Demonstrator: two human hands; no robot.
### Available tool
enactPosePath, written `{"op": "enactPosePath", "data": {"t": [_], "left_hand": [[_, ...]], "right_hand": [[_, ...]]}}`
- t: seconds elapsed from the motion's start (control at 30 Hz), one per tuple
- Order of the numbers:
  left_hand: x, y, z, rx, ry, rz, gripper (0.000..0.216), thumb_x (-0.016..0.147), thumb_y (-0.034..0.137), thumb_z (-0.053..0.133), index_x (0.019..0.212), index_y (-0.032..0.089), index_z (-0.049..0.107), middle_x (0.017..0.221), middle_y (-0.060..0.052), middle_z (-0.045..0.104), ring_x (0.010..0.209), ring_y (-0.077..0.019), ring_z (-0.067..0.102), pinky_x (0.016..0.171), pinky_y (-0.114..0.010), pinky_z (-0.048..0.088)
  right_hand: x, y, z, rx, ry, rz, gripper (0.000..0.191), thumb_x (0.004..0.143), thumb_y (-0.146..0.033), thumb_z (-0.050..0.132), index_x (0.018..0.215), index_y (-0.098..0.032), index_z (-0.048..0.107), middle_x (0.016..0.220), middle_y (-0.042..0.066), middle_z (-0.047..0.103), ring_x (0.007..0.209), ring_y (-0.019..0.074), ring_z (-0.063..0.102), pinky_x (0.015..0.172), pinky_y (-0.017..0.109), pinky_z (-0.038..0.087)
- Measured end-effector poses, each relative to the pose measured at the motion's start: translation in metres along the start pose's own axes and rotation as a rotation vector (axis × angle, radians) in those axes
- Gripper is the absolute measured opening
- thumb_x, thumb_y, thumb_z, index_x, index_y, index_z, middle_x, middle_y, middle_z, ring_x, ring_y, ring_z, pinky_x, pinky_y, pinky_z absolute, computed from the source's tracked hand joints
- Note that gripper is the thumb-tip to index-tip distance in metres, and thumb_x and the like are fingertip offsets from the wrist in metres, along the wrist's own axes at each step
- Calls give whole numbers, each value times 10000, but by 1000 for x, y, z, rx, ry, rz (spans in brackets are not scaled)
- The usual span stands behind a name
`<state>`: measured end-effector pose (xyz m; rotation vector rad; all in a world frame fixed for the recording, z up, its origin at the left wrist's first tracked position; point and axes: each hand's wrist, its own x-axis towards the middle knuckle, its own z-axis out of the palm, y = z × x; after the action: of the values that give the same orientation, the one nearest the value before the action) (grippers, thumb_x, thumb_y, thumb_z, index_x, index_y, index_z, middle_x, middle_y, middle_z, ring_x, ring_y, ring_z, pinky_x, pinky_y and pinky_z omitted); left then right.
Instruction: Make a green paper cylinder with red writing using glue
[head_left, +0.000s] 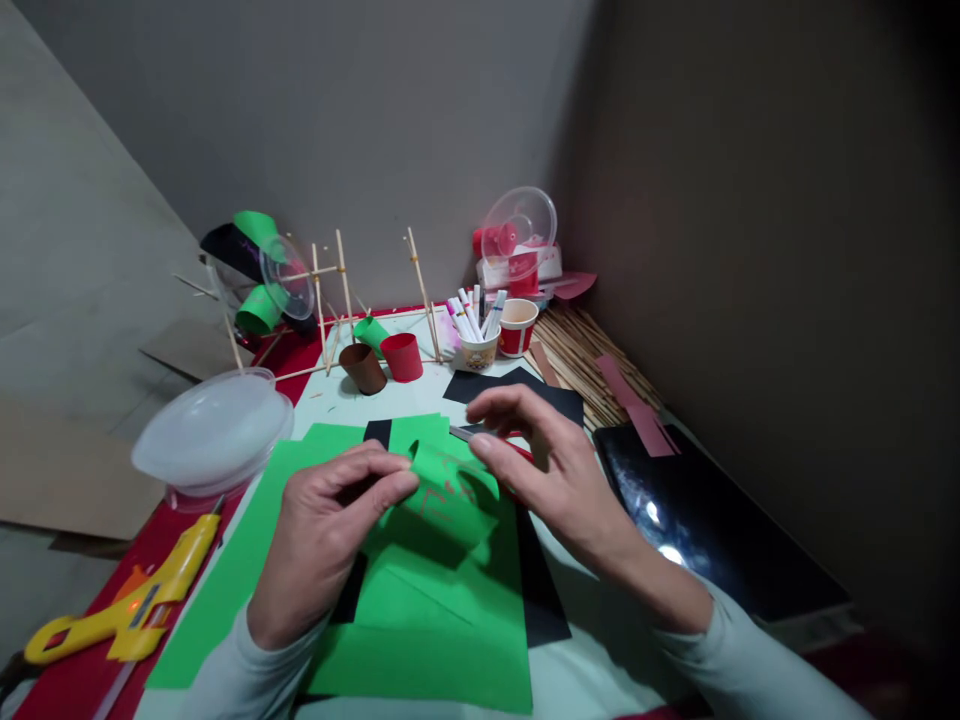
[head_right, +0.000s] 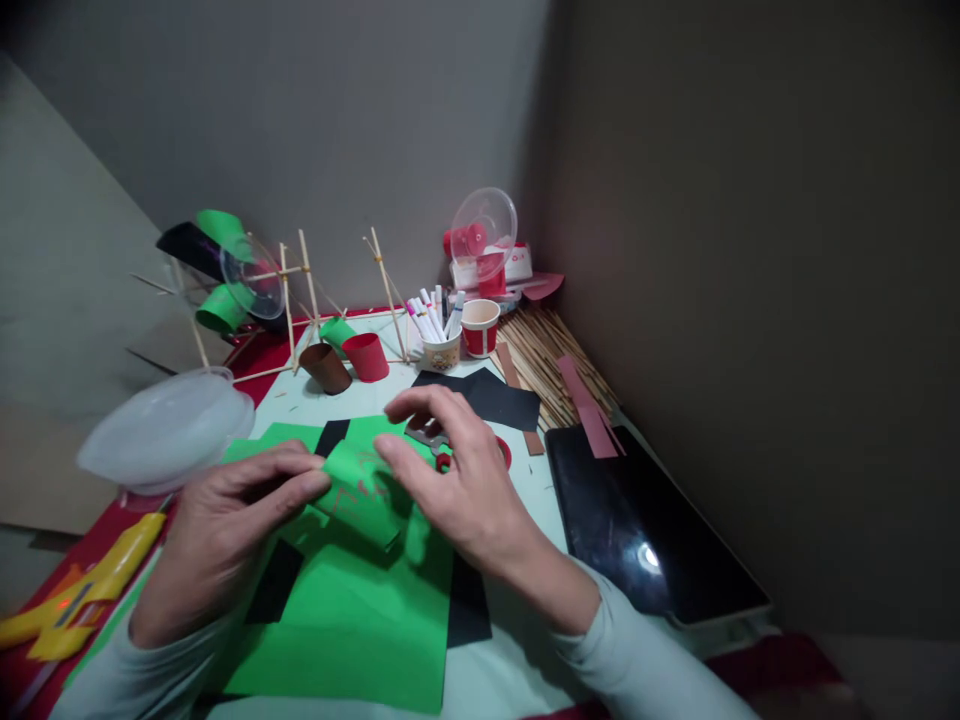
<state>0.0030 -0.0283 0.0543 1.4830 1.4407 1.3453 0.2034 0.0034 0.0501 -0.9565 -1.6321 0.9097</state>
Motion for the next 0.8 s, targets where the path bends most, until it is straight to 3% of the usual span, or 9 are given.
{"op": "enactPosePath", "data": {"t": [0.1,0.23,0.47,0.6,0.8], "left_hand": [[2,9,0,126,-198,107,123,760,250,750,645,247,796,625,-23,668,596,-174,588,579,-274,449],[4,17,2,193,-330,218,183,799,217,685,640,233,772,603,-23,674,557,-167,601,552,-259,440],[5,10,-3,338,-457,305,152,863,179,630,729,225,684,675,10,675,594,-139,586,590,-232,427],[4,7,-8,334,-479,282,122,875,186,638,791,231,561,679,56,574,582,-117,509,564,-216,398],[5,5,-17,290,-652,316,152,882,141,644,833,231,531,738,84,550,616,-92,469,597,-194,406]], "right_hand": [[2,-2,-4,-70,-257,-110,161,913,-303,702,1048,-220,675,1063,35,695,939,189,607,838,310,466],[0,1,-2,-214,-430,-174,237,942,-407,683,1002,-178,697,1007,70,700,938,212,597,828,333,452],[-1,10,-3,-296,-555,-221,292,960,-460,648,947,-171,686,919,67,673,944,229,587,791,319,427],[0,15,-3,-195,-596,-241,317,953,-471,645,967,-166,729,904,52,693,909,207,599,802,311,419],[1,16,-1,34,-733,-147,307,981,-438,629,942,-174,782,834,26,692,805,163,614,741,270,434]]}}
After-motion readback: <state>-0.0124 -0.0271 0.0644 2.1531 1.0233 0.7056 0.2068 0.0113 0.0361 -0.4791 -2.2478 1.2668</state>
